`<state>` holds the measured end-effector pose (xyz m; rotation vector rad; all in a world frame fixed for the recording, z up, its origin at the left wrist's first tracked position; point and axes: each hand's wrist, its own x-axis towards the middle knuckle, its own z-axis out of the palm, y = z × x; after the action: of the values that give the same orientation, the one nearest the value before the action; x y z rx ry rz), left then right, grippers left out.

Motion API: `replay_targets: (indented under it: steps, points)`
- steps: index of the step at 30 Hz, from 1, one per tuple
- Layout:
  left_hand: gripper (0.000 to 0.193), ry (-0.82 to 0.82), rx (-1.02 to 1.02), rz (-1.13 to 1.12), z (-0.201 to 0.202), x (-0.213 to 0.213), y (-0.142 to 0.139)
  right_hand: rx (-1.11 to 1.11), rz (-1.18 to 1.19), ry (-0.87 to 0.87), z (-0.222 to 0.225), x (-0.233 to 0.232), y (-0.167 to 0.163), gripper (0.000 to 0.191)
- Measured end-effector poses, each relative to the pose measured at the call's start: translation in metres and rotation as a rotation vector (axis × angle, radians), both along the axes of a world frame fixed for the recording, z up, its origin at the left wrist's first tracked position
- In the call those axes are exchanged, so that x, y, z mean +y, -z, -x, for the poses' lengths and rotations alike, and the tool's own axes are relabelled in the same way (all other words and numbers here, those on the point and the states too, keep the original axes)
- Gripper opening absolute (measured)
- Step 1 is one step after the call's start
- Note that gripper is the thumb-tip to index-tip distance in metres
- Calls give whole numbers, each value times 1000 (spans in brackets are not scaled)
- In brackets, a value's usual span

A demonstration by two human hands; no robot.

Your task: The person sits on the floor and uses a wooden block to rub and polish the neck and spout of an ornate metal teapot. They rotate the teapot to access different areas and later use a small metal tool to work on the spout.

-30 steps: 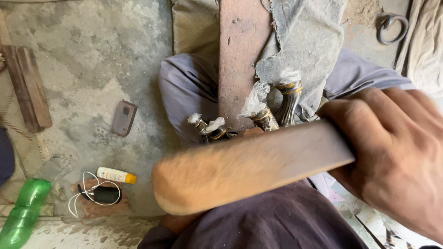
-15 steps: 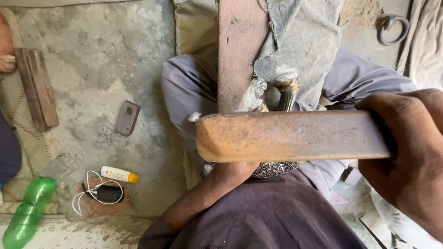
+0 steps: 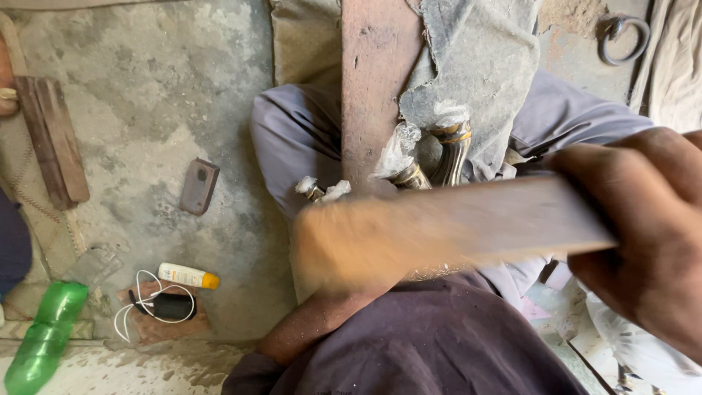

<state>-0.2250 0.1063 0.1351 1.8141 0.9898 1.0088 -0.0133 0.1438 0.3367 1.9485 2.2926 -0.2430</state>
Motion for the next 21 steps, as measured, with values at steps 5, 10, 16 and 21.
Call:
replay_targets:
  steps: [5, 10, 16, 21]
  points:
    - [19, 30, -35, -5, 13, 8, 8, -179, 30, 8, 12, 5, 12, 58]
    - [20, 31, 13, 2, -3, 1, 19, 35, 40, 119, -4, -3, 19, 51]
    - [28, 31, 104, -175, -22, -5, 29, -30, -27, 2, -34, -10, 28, 64]
    - [33, 70, 111, -93, -42, -11, 45, -79, 13, -65, -59, -14, 34, 64]
